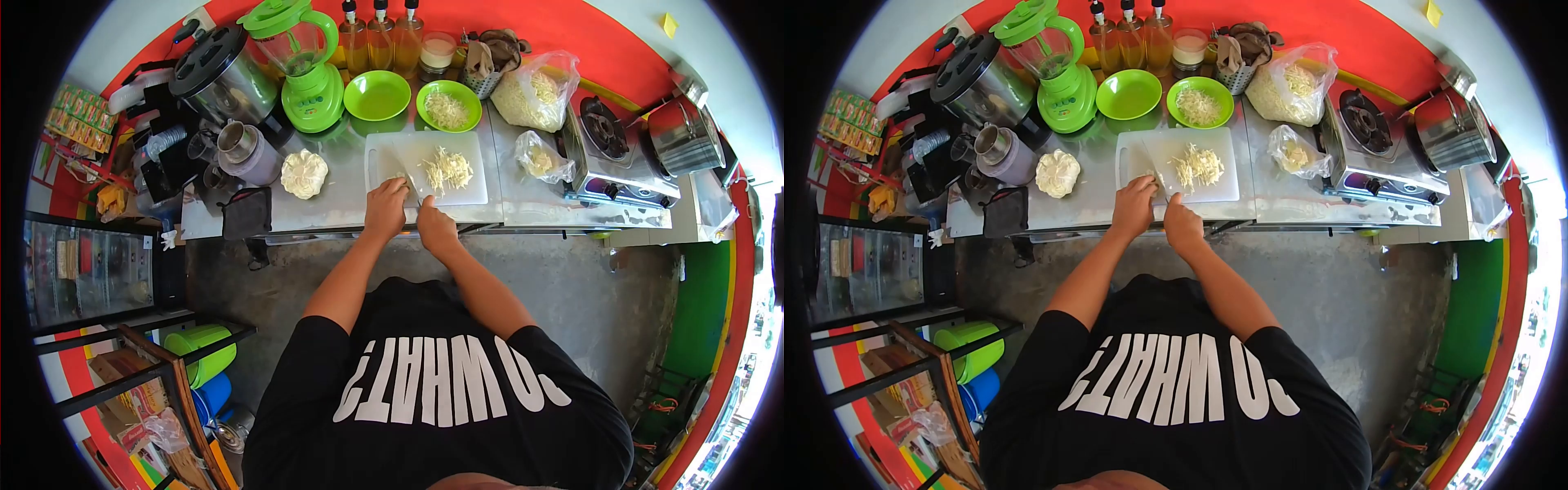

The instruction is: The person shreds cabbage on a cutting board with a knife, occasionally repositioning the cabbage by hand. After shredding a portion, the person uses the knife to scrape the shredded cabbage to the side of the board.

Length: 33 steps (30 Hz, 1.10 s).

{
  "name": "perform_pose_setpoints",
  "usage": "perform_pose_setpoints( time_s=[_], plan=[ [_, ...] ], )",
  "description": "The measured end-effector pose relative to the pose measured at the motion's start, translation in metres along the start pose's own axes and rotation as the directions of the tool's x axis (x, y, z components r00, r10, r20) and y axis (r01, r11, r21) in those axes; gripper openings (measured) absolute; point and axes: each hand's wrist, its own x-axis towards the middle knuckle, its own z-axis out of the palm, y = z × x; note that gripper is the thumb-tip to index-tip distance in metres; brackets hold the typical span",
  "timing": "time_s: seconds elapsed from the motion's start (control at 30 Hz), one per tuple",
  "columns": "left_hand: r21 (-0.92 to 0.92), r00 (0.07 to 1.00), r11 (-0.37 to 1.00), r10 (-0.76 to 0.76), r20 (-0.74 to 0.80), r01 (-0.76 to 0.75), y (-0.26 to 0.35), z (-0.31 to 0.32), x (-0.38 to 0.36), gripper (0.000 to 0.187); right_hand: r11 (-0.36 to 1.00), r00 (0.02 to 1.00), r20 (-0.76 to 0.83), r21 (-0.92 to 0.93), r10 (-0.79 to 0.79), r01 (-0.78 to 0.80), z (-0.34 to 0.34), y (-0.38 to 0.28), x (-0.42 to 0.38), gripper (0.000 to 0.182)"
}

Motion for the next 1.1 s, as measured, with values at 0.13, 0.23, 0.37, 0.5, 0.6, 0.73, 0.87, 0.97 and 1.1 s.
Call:
perform_pose_setpoints(
  time_s=[0.13,0.23,0.37,0.5,0.6,0.73,0.87,0.97,1.1],
  plan=[
    [0.038,0.999,0.999,-0.035,0.04,0.034,0.004,-0.004,0.002,0.032,0.999,0.999,0.018,-0.034,-0.036,0.037,-0.014,0.001,0.011,0.034],
    [0.028,0.987,0.996,-0.09,0.13,0.087,0.007,-0.01,0.003,0.031,0.994,0.997,0.07,-0.1,-0.033,0.04,-0.024,-0.003,-0.001,0.036],
    [0.045,0.985,0.993,-0.116,0.128,0.111,0.008,-0.009,0.006,0.032,1.0,1.0,-0.008,0.003,0.021,-0.021,0.005,-0.002,-0.002,0.032],
    [0.059,0.973,0.99,-0.139,0.187,0.13,0.01,-0.014,0.009,0.033,1.0,1.0,0.016,-0.003,-0.002,0.002,-0.007,-0.005,0.008,0.032],
    [0.01,0.982,0.993,-0.115,0.15,0.115,0.008,-0.013,0.006,0.034,0.998,0.999,0.036,-0.049,-0.025,0.027,-0.018,-0.008,0.001,0.035],
    [-0.057,0.995,0.995,-0.081,0.053,0.084,0.009,-0.009,0.002,0.035,0.998,0.999,0.025,-0.049,0.032,-0.031,0.007,-0.005,-0.007,0.043],
    [-0.069,0.982,0.984,-0.157,0.103,0.165,0.011,-0.013,0.001,0.036,0.999,0.999,0.003,0.03,0.032,-0.033,-0.002,-0.007,0.005,0.035],
    [-0.094,0.984,0.983,-0.148,0.099,0.158,0.009,-0.011,0.001,0.037,1.0,0.999,0.03,-0.013,-0.015,0.015,-0.02,-0.011,0.008,0.037],
    [-0.111,0.977,0.973,-0.191,0.099,0.202,0.01,-0.009,-0.002,0.037,1.0,1.0,0.027,-0.021,0.012,-0.012,-0.002,-0.011,-0.008,0.038]
  ],
)
